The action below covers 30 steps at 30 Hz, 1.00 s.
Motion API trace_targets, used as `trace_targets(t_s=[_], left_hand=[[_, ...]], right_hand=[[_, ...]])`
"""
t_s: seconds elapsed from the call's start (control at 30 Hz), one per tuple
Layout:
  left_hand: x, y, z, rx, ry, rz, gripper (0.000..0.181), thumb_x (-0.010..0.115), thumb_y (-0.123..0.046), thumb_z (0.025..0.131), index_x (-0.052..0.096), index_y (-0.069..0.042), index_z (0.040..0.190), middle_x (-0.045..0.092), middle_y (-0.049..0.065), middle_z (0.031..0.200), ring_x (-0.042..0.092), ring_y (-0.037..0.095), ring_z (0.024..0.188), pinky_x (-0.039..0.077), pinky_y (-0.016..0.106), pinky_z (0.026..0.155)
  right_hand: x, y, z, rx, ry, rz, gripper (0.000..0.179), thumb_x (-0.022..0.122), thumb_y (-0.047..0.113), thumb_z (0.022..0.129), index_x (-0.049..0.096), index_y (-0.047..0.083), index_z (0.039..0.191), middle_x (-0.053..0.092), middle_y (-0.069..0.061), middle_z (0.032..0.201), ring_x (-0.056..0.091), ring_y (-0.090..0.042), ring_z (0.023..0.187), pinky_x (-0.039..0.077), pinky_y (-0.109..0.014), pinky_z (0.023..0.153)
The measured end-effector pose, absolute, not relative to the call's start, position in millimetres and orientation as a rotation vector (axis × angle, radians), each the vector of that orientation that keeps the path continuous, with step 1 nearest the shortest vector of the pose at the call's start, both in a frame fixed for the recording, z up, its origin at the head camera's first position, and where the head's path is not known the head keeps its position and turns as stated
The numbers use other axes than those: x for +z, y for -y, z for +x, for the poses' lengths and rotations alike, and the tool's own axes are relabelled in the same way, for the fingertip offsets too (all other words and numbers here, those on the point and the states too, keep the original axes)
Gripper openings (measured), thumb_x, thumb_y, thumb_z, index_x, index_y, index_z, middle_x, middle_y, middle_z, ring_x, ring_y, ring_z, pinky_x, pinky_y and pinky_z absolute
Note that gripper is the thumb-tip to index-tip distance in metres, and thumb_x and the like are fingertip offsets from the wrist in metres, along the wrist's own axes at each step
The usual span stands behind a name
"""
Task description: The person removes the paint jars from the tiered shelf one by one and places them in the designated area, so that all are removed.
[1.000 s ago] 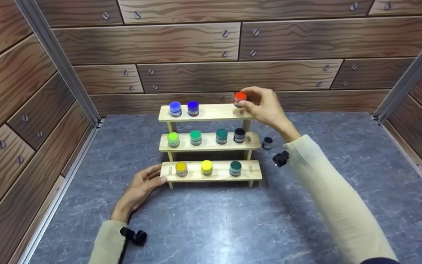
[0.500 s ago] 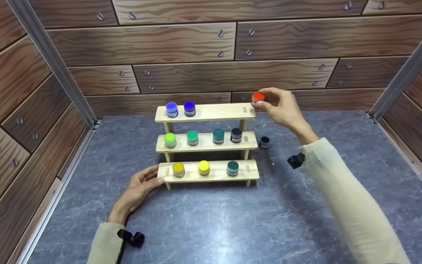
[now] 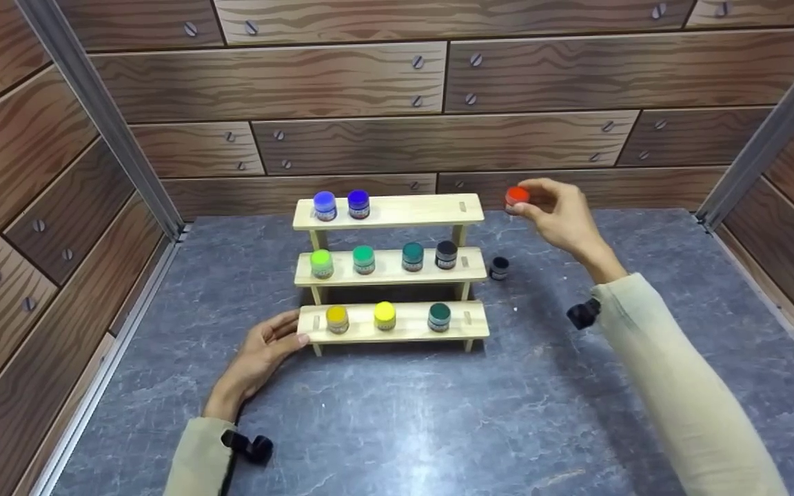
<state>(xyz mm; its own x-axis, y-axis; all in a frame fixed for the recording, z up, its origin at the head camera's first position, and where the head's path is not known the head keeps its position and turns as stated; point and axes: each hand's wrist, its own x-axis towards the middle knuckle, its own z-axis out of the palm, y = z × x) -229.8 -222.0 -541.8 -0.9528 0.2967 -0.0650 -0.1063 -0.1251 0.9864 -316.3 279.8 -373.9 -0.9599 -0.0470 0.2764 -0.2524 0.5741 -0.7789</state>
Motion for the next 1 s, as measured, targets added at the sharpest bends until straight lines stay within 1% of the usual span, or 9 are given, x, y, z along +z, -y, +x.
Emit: trace_targets(t_s=[0.23, 0.53, 0.77, 0.9, 1.0], left_hand=[[-542, 223, -228, 2.162, -1.875, 0.210, 0.075, 0.067, 0.001, 0.099, 0.027, 0.017, 0.160, 0.040, 0.039, 0.159, 0.066, 0.015, 0.122, 0.055, 0.026, 0.109], [-542, 222, -231, 2.173, -1.854, 0.224, 0.074, 0.067, 0.002, 0.099, 0.028, 0.017, 0.160, 0.042, 0.038, 0.159, 0.068, 0.016, 0.122, 0.056, 0.028, 0.110], [-541, 223, -232, 2.168, -1.852, 0.247, 0.073, 0.067, 0.002, 0.099, 0.028, 0.017, 0.159, 0.042, 0.038, 0.159, 0.067, 0.015, 0.122, 0.055, 0.027, 0.110], [-542, 223, -232, 2.162, -1.858, 0.252, 0.072, 0.067, 0.001, 0.100, 0.029, 0.017, 0.159, 0.041, 0.038, 0.159, 0.066, 0.014, 0.123, 0.055, 0.026, 0.109], [-542, 223, -231, 2.163, -1.852, 0.251, 0.072, 0.067, 0.001, 0.100, 0.029, 0.017, 0.160, 0.041, 0.038, 0.159, 0.066, 0.015, 0.124, 0.055, 0.026, 0.109]], right_hand=[[-398, -295, -315, 1.342, 2.627, 0.218, 0.045, 0.073, 0.008, 0.101, 0.062, -0.003, 0.144, 0.066, -0.026, 0.139, 0.067, -0.040, 0.123, 0.056, -0.010, 0.088], [-428, -309, -316, 1.344, 2.642, 0.199, 0.044, 0.072, 0.007, 0.102, 0.062, -0.006, 0.143, 0.067, -0.031, 0.135, 0.067, -0.043, 0.122, 0.049, -0.004, 0.082], [-456, -318, -319, 1.395, 2.651, 0.159, 0.043, 0.070, 0.000, 0.101, 0.061, -0.011, 0.141, 0.067, -0.034, 0.134, 0.066, -0.043, 0.121, 0.048, -0.002, 0.086], [-469, -320, -320, 1.407, 2.665, 0.151, 0.044, 0.070, 0.000, 0.100, 0.060, -0.012, 0.141, 0.066, -0.035, 0.134, 0.065, -0.044, 0.123, 0.051, -0.005, 0.091], [-476, -320, -320, 1.392, 2.696, 0.126, 0.044, 0.070, 0.001, 0.100, 0.060, -0.011, 0.142, 0.066, -0.034, 0.135, 0.066, -0.044, 0.125, 0.055, -0.015, 0.098]])
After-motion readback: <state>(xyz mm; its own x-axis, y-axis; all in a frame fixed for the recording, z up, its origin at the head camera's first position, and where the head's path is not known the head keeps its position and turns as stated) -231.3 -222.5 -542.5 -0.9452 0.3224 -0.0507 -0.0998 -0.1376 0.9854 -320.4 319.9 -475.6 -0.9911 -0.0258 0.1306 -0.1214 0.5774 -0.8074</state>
